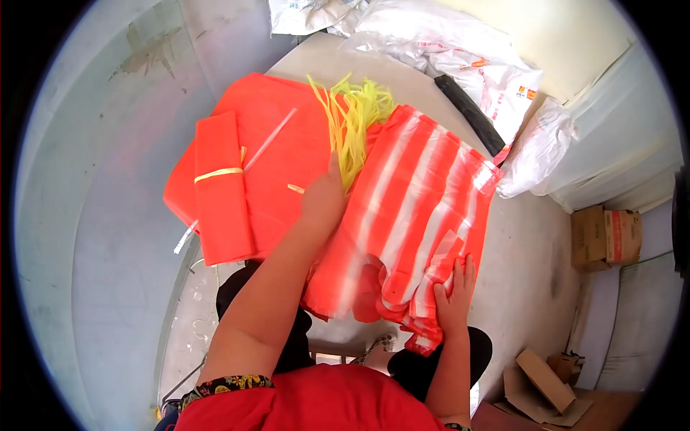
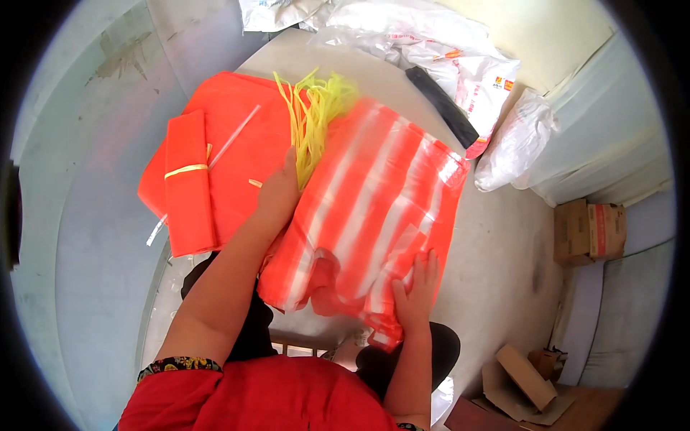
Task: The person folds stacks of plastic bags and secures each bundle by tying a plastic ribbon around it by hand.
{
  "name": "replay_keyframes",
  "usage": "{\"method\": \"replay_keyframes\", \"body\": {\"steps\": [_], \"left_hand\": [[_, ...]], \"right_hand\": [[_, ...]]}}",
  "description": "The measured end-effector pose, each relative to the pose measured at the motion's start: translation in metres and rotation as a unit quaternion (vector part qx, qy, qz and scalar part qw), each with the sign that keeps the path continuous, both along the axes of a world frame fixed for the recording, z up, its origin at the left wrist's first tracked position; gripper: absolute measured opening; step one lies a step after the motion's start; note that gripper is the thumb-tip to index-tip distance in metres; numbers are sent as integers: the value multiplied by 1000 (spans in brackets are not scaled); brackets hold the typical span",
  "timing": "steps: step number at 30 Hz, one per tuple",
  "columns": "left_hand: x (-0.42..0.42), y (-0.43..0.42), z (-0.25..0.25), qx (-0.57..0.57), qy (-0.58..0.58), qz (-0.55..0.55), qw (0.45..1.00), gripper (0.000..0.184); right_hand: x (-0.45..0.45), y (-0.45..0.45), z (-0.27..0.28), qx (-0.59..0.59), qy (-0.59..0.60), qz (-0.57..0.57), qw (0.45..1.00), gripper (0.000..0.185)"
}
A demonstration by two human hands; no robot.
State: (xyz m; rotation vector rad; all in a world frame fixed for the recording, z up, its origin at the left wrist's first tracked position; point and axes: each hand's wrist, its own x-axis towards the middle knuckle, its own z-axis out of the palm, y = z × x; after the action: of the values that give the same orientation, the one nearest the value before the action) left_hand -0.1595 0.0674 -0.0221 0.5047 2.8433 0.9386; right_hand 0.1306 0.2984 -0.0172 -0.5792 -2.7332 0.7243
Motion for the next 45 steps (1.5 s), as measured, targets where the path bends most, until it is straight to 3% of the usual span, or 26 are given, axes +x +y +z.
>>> {"method": "replay_keyframes", "body": {"steps": [14, 19, 23, 26, 29, 32, 35, 38, 41, 45], "left_hand": [[-13, 2, -4, 48, -115, -4, 992, 79], [-32, -16, -29, 252, -174, 39, 951, 79], [-41, -35, -5, 347, -293, 76, 888, 77], [-39, -45, -1, 274, -194, 44, 941, 78], [-41, -44, -13, 114, -70, 3, 991, 80], [-36, -44, 3, 93, -101, 4, 990, 80], [-39, -59, 17, 166, -57, 45, 983, 75], [-46, -91, 25, 112, 121, 86, 983, 73], [-49, -118, 36, 12, 111, 140, 984, 69], [-43, -159, 34, -146, 59, 124, 980, 71]], "right_hand": [[2, -1, -8, 26, 24, 11, 999, 69], [1, -2, -8, 12, 19, -2, 1000, 69], [1, -5, -6, 0, 19, -8, 1000, 68], [3, -1, -9, 1, 9, -4, 1000, 74], [3, 1, -10, 10, 27, 15, 999, 73], [2, 0, -8, 7, 23, 15, 1000, 72], [2, -1, -7, -4, 14, 6, 1000, 71], [1, -2, -6, -7, 8, 3, 1000, 72], [1, -2, -6, -14, -2, -9, 1000, 72], [1, -4, -6, -10, 6, -16, 1000, 70]]}}
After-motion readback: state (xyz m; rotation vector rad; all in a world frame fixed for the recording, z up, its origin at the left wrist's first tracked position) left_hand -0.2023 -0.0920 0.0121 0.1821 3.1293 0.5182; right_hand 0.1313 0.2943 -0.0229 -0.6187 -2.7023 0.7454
